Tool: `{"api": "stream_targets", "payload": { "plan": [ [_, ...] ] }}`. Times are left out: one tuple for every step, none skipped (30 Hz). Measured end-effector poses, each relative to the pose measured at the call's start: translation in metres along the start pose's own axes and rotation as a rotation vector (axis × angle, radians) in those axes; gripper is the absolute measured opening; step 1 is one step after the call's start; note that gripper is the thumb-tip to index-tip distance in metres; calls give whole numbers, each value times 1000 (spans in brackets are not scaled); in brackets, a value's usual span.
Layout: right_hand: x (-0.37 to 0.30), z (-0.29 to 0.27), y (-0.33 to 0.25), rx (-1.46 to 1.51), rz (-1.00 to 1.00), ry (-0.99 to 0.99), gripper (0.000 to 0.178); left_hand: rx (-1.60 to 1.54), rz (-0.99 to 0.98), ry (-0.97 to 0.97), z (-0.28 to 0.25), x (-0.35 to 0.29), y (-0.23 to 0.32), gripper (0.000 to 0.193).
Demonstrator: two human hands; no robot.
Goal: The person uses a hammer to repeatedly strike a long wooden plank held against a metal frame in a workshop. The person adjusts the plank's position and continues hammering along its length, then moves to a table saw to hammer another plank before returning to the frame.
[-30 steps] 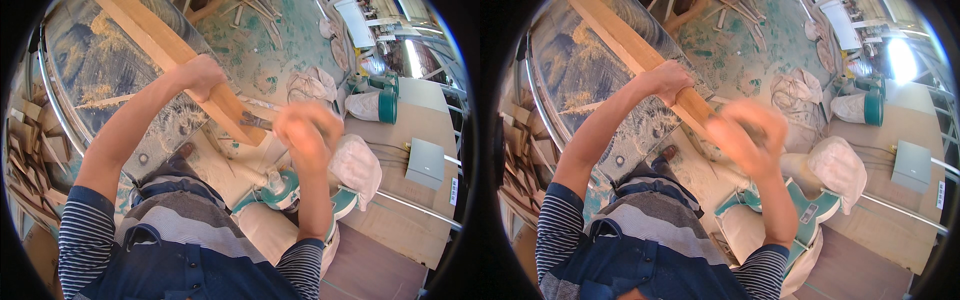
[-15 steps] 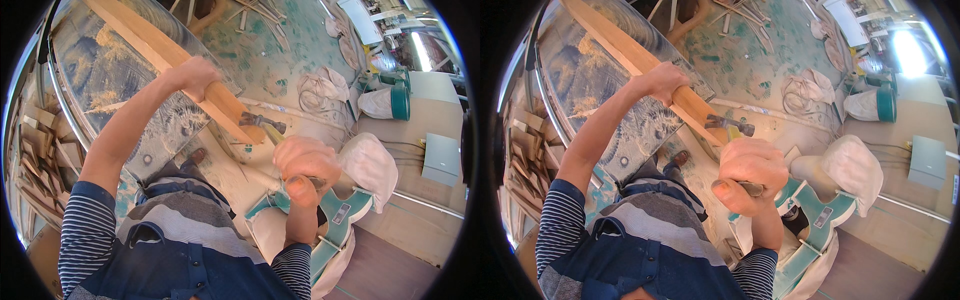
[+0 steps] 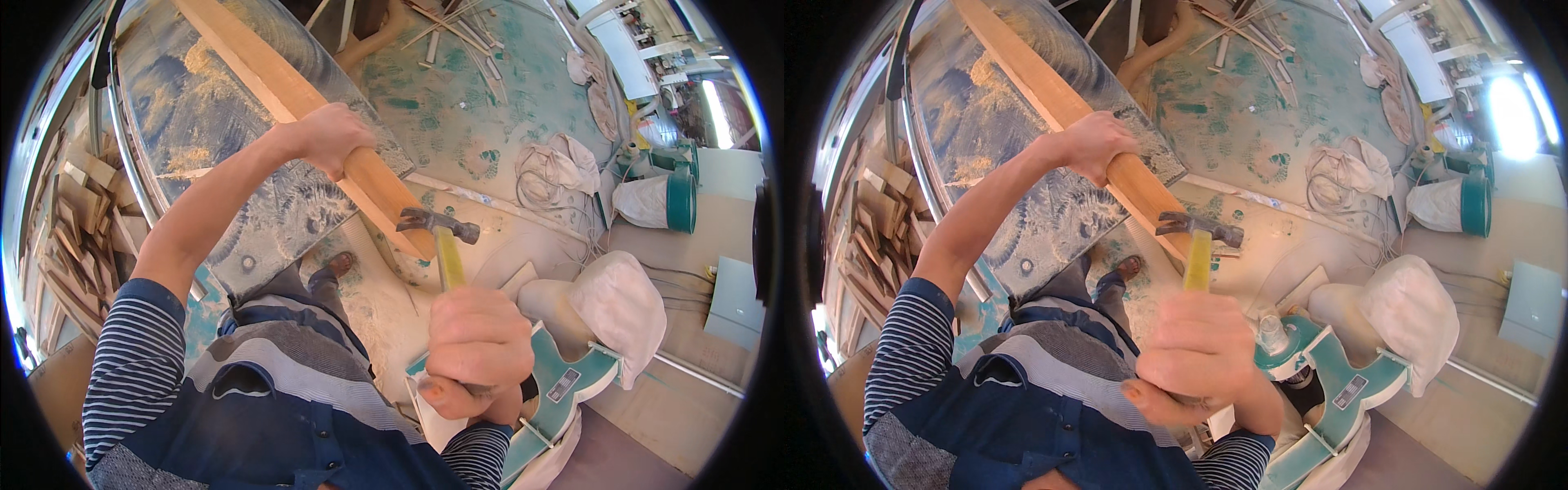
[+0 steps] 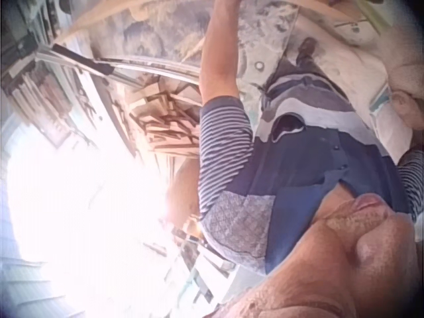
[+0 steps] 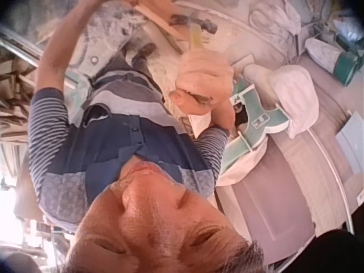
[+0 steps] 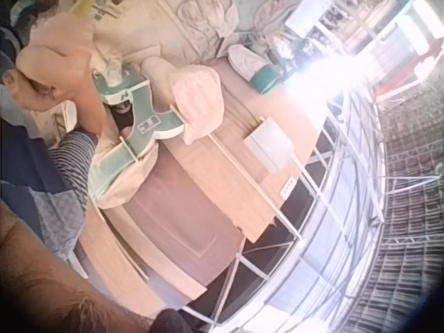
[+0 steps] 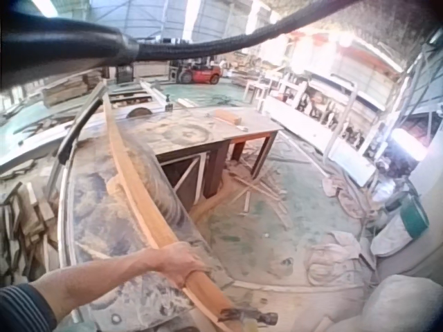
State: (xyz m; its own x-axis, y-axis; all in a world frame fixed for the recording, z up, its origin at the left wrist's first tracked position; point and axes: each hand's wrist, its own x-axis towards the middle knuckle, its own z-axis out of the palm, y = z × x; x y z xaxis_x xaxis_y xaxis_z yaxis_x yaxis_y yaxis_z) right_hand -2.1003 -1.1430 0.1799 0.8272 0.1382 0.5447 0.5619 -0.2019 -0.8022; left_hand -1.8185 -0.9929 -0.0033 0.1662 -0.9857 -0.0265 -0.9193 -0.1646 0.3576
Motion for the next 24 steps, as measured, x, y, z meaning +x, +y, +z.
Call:
{"api": "stream_targets", "payload": {
  "plan": [
    [1, -1, 0, -10, 14, -20, 14, -8, -9, -13, 0, 0, 0, 44],
    [4, -3, 0, 7, 29, -22, 14, -18, -14, -22, 0, 0, -1, 47],
    [8, -6, 1, 20, 47, -25, 14, -36, -11, -28, 1, -1, -1, 50],
    [13, -9, 1, 26, 65, -33, 14, -23, -1, -19, 2, -1, -2, 48],
    [19, -11, 3, 35, 79, 29, 15, -14, 9, -3, 3, -2, -3, 47],
    [24, -11, 6, 46, 98, 92, 15, -10, 18, 10, 4, -4, -3, 45],
    [30, -12, 7, 71, 129, 151, 16, -23, 23, 28, 6, -6, -2, 43],
    [37, -12, 9, 42, 175, 162, 19, -29, 28, 45, 7, -7, -3, 42],
    [42, -10, 9, 47, 210, 187, 18, -38, 36, 65, 8, -9, -4, 41],
    [46, -7, 8, 60, 263, 206, 18, -25, 34, 62, 9, -10, -3, 40],
    [51, -4, 9, 63, 322, 215, 18, -10, 33, 64, 9, -10, -3, 40],
    [55, -2, 9, 35, 305, 182, 17, 8, 35, 66, 9, -11, -3, 39],
    [59, 1, 9, -4, 301, 140, 17, 17, 27, 56, 9, -11, -3, 39],
    [62, 4, 8, -23, 300, 120, 16, 29, 22, 45, 8, -10, -3, 39],
    [65, 8, 7, -39, 314, 140, 15, 34, 22, 29, 8, -9, -2, 39],
    [67, 11, 7, -33, 330, 180, 14, 34, 21, 34, 7, -9, -2, 39],
    [69, 14, 6, -3, 336, 205, 13, 28, 23, 34, 6, -9, -1, 38],
    [71, 15, 6, -85, 349, 148, 13, 20, 25, 33, 6, -9, -1, 38],
    [71, 16, 5, -142, 356, 80, 12, 20, 25, 31, 5, -9, 0, 38],
    [70, 15, 4, -194, 357, 30, 11, 18, 27, 24, 4, -9, 0, 39],
    [66, 15, 4, -216, 338, 17, 12, 11, 38, 25, 4, -8, 0, 39],
    [61, 16, 6, -238, 311, 18, 12, 3, 38, 31, 4, -8, 0, 40],
    [54, 14, 7, -314, 346, 2, 13, -14, 43, 47, 4, -9, 0, 41],
    [46, 12, 8, -302, 159, 136, 16, -23, 33, 43, 4, -7, 0, 42]
  ]
}}
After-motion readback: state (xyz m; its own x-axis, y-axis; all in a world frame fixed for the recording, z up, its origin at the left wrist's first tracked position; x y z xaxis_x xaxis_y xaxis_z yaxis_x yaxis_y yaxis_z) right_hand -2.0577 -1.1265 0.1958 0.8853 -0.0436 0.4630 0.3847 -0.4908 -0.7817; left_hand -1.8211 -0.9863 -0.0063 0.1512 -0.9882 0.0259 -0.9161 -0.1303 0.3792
